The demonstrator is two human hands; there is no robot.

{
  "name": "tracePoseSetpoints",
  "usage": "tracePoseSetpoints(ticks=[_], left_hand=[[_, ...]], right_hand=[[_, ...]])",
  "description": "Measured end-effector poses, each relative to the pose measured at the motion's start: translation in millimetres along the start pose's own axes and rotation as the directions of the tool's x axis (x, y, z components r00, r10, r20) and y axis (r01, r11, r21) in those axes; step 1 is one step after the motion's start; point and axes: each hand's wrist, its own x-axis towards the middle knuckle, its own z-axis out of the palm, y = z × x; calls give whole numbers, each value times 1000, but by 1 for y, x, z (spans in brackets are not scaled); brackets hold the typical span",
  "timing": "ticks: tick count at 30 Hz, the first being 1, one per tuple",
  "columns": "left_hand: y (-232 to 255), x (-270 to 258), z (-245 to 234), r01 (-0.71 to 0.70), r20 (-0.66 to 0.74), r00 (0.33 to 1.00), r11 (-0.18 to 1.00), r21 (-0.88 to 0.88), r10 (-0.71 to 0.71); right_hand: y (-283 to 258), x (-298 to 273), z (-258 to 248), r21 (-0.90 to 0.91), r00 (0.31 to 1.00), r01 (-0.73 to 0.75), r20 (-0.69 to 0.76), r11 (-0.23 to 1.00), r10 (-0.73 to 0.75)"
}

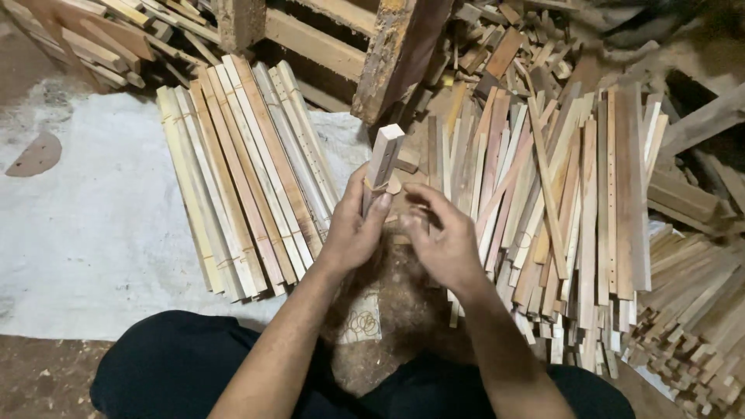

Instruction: Inspecting and sorting thin wooden slats from a pile into organized bundles

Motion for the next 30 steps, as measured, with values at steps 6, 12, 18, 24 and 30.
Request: tracePoseSetpoints(ticks=[6,12,18,24,30], left_hand=[[-23,4,-4,-52,-49,998,996,-68,48],[31,37,-32,-121,-199,977,963,-242,73],[12,36,-66,143,-269,951,988,-54,-152],[-131,-17,-58,638,-107,726,606,475,-680],[-158,-32,-62,687,-91,650,533,493,-754]], right_hand=[[108,-68,92,226,905,-394,262,891,334],[80,-91,114,101,953,-232,224,967,205],[109,-125,142,39,985,-165,51,986,163],[138,-69,152,-129,961,-267,-109,955,254],[142,-30,162,-212,824,-544,50,812,565]])
